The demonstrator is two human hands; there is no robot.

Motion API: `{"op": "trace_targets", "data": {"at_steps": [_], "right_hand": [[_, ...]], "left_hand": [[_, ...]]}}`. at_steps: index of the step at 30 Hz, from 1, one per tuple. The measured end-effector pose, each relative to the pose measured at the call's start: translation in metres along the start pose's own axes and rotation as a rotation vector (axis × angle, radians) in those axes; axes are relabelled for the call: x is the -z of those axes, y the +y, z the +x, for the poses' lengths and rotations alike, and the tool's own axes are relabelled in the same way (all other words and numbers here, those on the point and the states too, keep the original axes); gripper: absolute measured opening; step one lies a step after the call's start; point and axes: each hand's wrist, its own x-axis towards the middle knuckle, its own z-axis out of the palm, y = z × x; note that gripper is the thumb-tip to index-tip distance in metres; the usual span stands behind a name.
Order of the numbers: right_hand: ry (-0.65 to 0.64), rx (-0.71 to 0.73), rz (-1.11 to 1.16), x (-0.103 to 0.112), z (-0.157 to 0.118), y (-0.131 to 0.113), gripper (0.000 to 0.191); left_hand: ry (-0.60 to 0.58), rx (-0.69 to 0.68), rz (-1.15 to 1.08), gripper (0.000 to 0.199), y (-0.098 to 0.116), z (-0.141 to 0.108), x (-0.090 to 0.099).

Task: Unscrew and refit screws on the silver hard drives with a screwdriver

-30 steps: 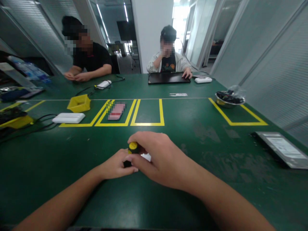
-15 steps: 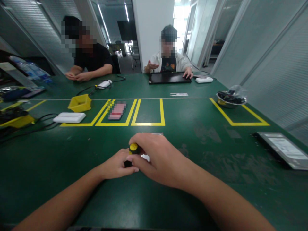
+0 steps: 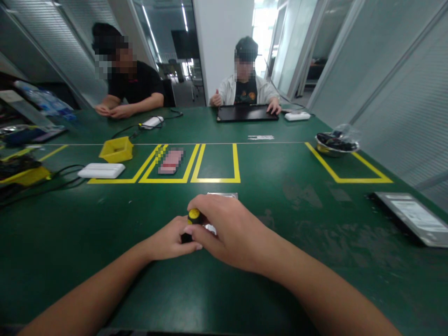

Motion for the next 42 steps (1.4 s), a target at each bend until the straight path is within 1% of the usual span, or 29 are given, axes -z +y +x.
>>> {"op": "trace_targets", "data": {"at_steps": [4, 8, 14, 18, 22, 29, 34, 39, 42], "right_hand": [[0.005, 0.004, 0.002, 0.0, -0.0008, -0.0005, 0.018], [0.027, 0.027, 0.027, 0.0015, -0.0019, -0.0008, 0.025], [0.001, 0.002, -0.004, 0.0029, -0.0007, -0.0012, 0.024], [-0.011, 0.057, 0.026, 0.0026, -0.0008, -0.0006, 0.027], [0.008, 0.098, 0.068, 0.0027, -0.0023, -0.0001, 0.025], [-0.074, 0.139, 0.07, 0.0039, -0.0043, -0.0005, 0.024], [-0.061, 0.198, 0.096, 0.0041, -0.0038, 0.0023, 0.025], [-0.001, 0.148, 0.09, 0.0035, -0.0027, 0.003, 0.019], [-0.014, 0.134, 0.085, 0.003, -0.002, 0.0036, 0.016]], "left_hand": [[-0.001, 0.0, 0.005, 0.013, -0.0003, -0.0001, 0.0001], [-0.001, 0.001, 0.003, 0.011, 0.0009, 0.0006, 0.0003], [0.007, 0.01, -0.027, 0.011, 0.0003, 0.0012, -0.0009], [0.017, 0.014, -0.042, 0.012, -0.0003, 0.0012, -0.0012], [0.033, 0.02, -0.046, 0.015, -0.001, 0.0011, -0.0016], [0.023, 0.013, -0.014, 0.016, -0.0037, 0.0011, -0.0027], [0.035, 0.025, 0.007, 0.016, -0.0025, 0.0011, -0.0031], [0.032, 0.02, 0.011, 0.017, -0.002, 0.0016, -0.0021], [0.021, 0.021, 0.023, 0.017, -0.0032, 0.0014, -0.002]]}}
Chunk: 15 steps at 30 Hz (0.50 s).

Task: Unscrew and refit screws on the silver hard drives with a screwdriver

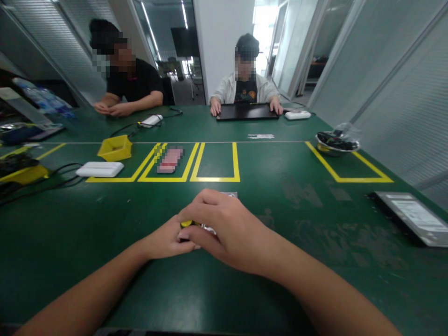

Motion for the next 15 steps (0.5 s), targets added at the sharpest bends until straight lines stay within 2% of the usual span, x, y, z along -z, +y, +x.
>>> {"op": "trace_targets", "data": {"at_steps": [9, 15], "right_hand": [[-0.037, 0.066, 0.067, 0.0005, 0.0, 0.0019, 0.015], [-0.049, 0.105, 0.062, 0.0008, 0.0002, 0.0017, 0.02]], "left_hand": [[-0.017, -0.025, -0.024, 0.015, 0.0022, 0.0025, 0.002], [0.002, -0.053, 0.011, 0.014, -0.0016, 0.0002, 0.0]]}}
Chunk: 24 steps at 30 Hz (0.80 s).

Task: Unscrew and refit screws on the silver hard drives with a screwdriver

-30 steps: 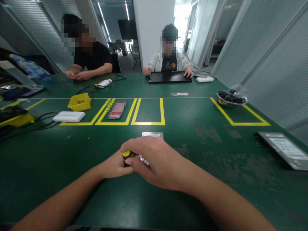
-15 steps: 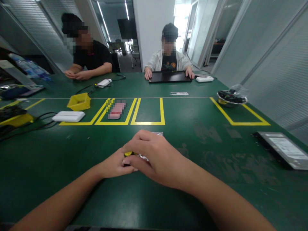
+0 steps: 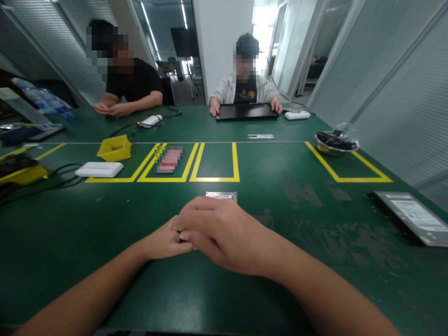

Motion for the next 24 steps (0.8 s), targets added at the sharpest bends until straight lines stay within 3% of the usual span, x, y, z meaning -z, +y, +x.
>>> {"op": "trace_targets", "data": {"at_steps": [7, 13, 18, 24], "right_hand": [[0.081, 0.02, -0.067, 0.0011, -0.0002, -0.0029, 0.022], [0.096, 0.043, -0.111, -0.0009, -0.0013, -0.0027, 0.024], [0.058, -0.048, -0.184, -0.0017, -0.0007, -0.0029, 0.019], [0.099, 0.006, -0.151, 0.0003, -0.0005, -0.0053, 0.021]], "left_hand": [[-0.002, 0.033, -0.004, 0.02, -0.0018, -0.0016, -0.0011], [-0.003, 0.037, 0.009, 0.017, 0.001, -0.0013, -0.0001], [-0.024, 0.045, -0.009, 0.017, 0.002, -0.0013, 0.0013], [-0.007, 0.027, -0.034, 0.021, 0.0013, -0.001, 0.0005]]}}
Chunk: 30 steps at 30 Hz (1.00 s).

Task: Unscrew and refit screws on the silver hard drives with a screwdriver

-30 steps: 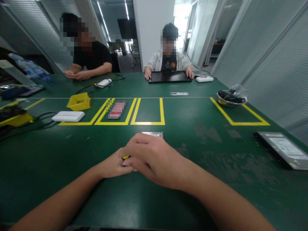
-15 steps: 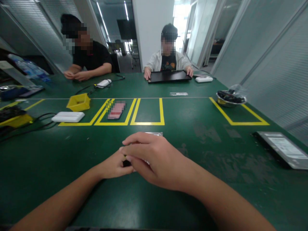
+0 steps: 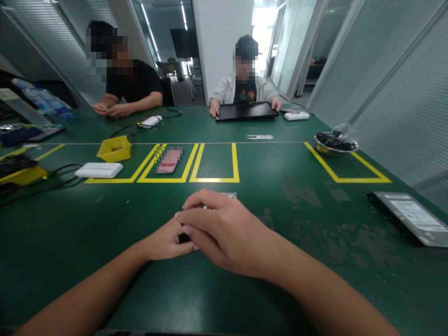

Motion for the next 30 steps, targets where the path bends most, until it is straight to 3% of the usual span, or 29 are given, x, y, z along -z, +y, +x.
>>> {"op": "trace_targets", "data": {"at_steps": [10, 17, 30], "right_hand": [[0.035, 0.039, 0.007, -0.0023, -0.0008, -0.0004, 0.024], [0.015, -0.029, -0.066, -0.0023, -0.0009, 0.0006, 0.022], [-0.038, 0.002, 0.018, -0.0002, -0.0008, -0.0004, 0.025]], "left_hand": [[-0.01, 0.013, 0.0, 0.024, -0.0002, -0.0006, 0.0006], [-0.007, 0.021, 0.028, 0.023, -0.001, -0.0013, -0.0005], [-0.014, 0.048, 0.088, 0.021, 0.0019, -0.0015, -0.0003]]}}
